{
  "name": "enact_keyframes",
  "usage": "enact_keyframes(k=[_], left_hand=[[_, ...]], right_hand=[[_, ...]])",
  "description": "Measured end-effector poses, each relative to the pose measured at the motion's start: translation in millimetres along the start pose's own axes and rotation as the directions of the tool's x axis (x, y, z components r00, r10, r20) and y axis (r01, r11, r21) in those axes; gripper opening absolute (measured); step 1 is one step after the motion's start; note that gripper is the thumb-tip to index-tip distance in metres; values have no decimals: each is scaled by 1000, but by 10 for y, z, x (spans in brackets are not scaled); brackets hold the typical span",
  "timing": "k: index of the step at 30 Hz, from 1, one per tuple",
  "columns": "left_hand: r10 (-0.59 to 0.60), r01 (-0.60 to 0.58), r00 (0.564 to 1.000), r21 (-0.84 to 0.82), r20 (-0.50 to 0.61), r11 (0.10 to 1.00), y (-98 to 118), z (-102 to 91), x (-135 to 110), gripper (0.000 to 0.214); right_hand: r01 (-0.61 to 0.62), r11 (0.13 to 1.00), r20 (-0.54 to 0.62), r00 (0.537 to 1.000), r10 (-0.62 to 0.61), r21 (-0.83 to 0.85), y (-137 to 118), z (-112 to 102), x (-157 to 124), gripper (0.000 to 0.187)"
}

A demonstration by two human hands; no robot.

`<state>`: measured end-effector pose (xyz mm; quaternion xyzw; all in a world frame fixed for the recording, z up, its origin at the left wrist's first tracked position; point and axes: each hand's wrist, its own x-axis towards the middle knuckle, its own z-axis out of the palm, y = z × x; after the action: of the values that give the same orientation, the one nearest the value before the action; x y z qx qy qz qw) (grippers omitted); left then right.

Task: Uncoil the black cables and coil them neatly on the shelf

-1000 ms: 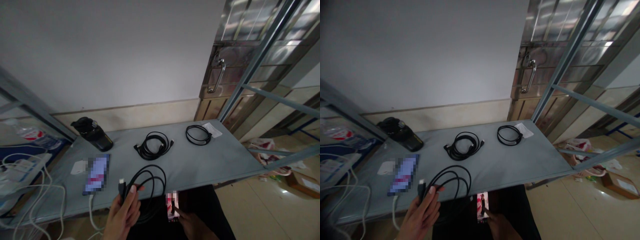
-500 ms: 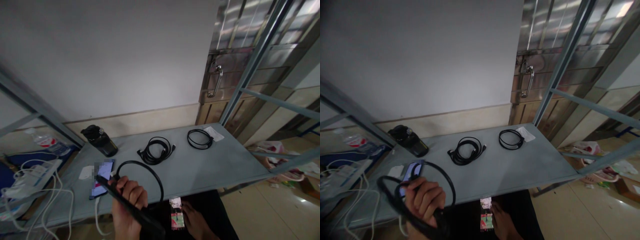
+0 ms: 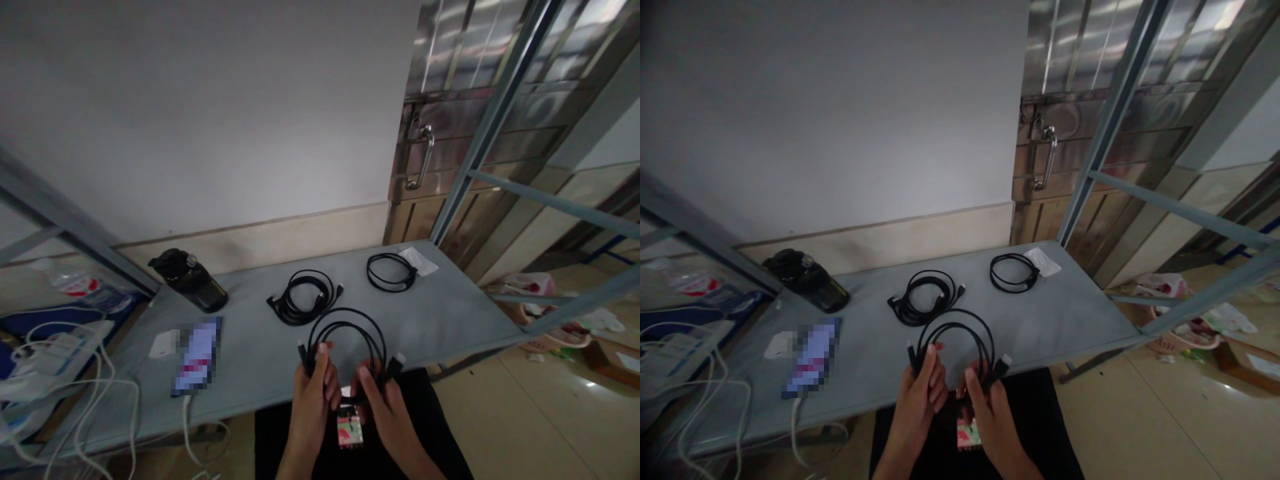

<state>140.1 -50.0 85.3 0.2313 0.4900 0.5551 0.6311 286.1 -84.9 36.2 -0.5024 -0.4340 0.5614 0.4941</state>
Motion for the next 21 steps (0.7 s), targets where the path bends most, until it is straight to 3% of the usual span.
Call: enact_keyframes(k=[3,5,7,9,11,14,18,21], left_hand=[[283,-275,959,204,-11,940,137,-73,180,49],[452,-419,892,365,-7,832,321,-147,415,36],[579,-485,815,563,15,669,523,-222,725,23],[639,-420,768,794,52,439,698,-290,1063,23],[643,-344,765,869,38,357,816,-356,1367,31],[641,-248,768,916,-13,315,852,-481,1665,44],[655,-189,755,949,-24,253,673,-727,1776,62],[723,-262,687,952,69,159,521,-877,1742,66]], right_hand=[[31,999,-2,1000,-31,-26,-252,75,411,60],[75,997,33,997,-75,-22,-359,158,748,60],[128,988,72,990,-122,-83,-440,265,1113,58],[170,950,105,984,-147,-263,-509,379,1480,50],[192,882,119,981,-155,-430,-565,474,1805,41],[228,804,123,974,-192,-549,-585,530,2114,27],[313,707,175,949,-263,-634,-435,380,2098,19],[370,642,214,926,-310,-672,-281,66,1931,13]])
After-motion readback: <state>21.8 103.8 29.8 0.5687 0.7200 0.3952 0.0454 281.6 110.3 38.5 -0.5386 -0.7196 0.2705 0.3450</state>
